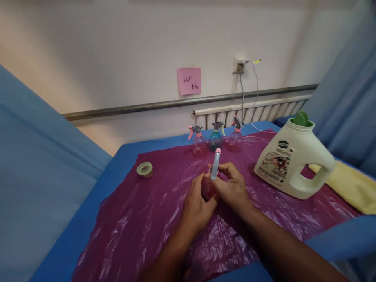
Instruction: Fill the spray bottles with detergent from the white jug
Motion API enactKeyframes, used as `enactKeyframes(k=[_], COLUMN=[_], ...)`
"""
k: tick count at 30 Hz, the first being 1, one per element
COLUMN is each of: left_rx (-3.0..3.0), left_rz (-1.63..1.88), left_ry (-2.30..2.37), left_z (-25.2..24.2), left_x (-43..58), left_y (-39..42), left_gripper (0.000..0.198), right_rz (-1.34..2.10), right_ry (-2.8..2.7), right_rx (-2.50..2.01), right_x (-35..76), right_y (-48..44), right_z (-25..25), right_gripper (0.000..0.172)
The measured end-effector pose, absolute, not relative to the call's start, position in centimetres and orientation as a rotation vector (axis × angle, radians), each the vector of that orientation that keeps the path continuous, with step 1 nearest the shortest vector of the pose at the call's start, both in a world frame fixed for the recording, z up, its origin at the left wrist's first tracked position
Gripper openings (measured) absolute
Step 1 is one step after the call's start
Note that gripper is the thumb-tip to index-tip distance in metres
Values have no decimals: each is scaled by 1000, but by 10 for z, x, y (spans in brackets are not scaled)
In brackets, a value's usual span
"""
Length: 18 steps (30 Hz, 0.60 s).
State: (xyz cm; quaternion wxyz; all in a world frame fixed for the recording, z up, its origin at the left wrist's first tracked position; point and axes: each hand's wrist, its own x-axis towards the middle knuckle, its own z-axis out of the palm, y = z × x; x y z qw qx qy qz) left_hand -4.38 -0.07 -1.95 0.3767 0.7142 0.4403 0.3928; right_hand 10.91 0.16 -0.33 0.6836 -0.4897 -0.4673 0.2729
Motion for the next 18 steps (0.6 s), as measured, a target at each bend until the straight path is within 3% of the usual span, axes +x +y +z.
enactKeyframes(k=[18], left_rx=[1852], left_rz=[984], left_ry=[1129], left_z=[-22], left_x=[-46], left_y=[0], left_gripper=[72], right_rz=[630], right_ry=[-1370], right_rx=[-1035], right_x=[132], right_y=[-6], right_z=[-1], right_gripper=[29])
